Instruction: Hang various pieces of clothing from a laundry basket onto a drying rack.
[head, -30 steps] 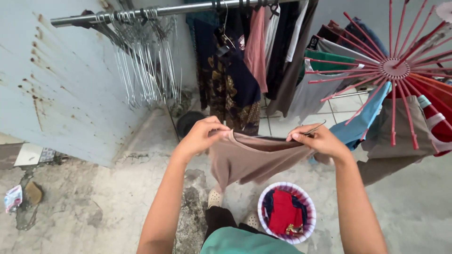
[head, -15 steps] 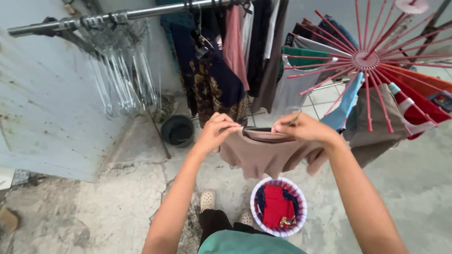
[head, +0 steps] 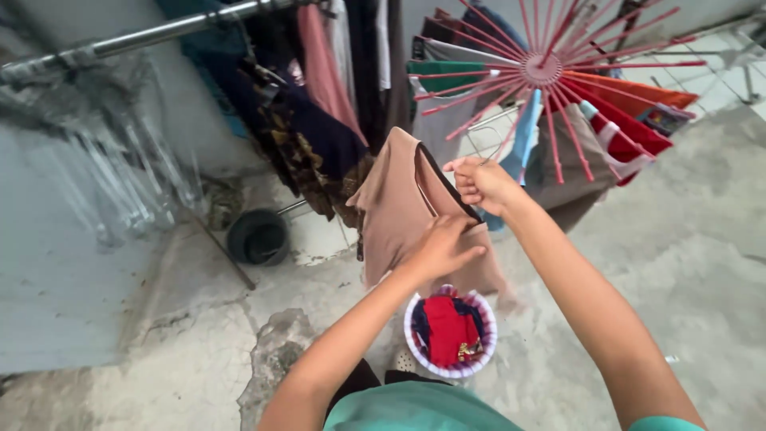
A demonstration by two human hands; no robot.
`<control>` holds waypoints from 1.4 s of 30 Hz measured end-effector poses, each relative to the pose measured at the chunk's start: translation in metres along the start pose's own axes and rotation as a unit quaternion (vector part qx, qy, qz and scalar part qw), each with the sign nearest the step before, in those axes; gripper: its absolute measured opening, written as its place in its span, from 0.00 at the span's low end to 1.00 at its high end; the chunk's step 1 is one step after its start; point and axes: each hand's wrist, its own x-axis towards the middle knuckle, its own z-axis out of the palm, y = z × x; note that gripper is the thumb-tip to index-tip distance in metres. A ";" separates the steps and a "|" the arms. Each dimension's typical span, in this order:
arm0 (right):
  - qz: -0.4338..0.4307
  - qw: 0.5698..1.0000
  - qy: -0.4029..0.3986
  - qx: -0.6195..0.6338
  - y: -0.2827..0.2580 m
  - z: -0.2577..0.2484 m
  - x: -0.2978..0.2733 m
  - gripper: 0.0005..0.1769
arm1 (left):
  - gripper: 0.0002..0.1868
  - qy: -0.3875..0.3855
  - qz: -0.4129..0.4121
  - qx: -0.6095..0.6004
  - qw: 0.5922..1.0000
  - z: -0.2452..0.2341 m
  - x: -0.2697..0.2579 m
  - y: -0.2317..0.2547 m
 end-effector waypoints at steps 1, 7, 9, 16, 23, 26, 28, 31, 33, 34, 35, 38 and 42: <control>-0.002 1.000 0.007 0.002 0.000 -0.003 -0.002 0.08 | 0.26 -0.004 0.004 -0.005 1.000 0.003 0.001 -0.011; -0.097 0.979 0.054 -0.171 0.014 -0.012 -0.003 0.08 | 0.18 -0.222 -0.183 -0.323 0.902 0.032 -0.004 -0.081; -0.110 0.957 0.077 -0.259 0.016 -0.012 0.007 0.11 | 0.18 -0.247 -0.169 -0.298 0.906 0.009 0.005 -0.069; -0.060 0.984 0.019 -0.169 -0.047 0.026 0.037 0.18 | 0.25 -0.028 -0.090 0.253 0.963 -0.104 0.041 -0.112; -0.216 0.917 0.096 -0.321 -0.112 0.107 0.146 0.17 | 0.22 0.024 0.016 0.475 0.880 -0.180 0.043 -0.174; -0.285 0.878 0.125 -0.363 -0.112 0.132 0.225 0.16 | 0.07 -0.046 0.005 0.425 0.904 -0.189 0.031 -0.172; -0.320 0.857 0.142 -0.378 -0.116 0.160 0.256 0.15 | 0.02 -0.080 -0.012 0.401 0.913 -0.193 0.029 -0.170; -0.291 0.846 0.181 -0.408 -0.115 0.196 0.280 0.13 | 0.04 -0.063 0.001 0.340 0.938 -0.191 0.032 -0.175; -0.292 0.830 0.208 -0.426 -0.092 0.191 0.320 0.12 | 0.04 -0.034 -0.016 0.316 0.948 -0.187 0.034 -0.178; -0.285 0.833 0.212 -0.424 -0.088 0.195 0.314 0.12 | 0.04 -0.042 -0.016 0.312 0.949 -0.186 0.035 -0.174; -0.296 0.834 0.207 -0.417 -0.084 0.198 0.309 0.14 | 0.06 -0.047 -0.022 0.308 0.950 -0.184 0.036 -0.170; -0.351 0.829 0.186 -0.394 -0.075 0.204 0.246 0.19 | 0.08 -0.083 -0.049 0.256 0.962 -0.165 0.026 -0.169; -0.533 0.727 0.187 -0.390 -0.045 0.171 0.143 0.28 | 0.08 -0.188 -0.064 0.161 0.967 -0.125 0.007 -0.171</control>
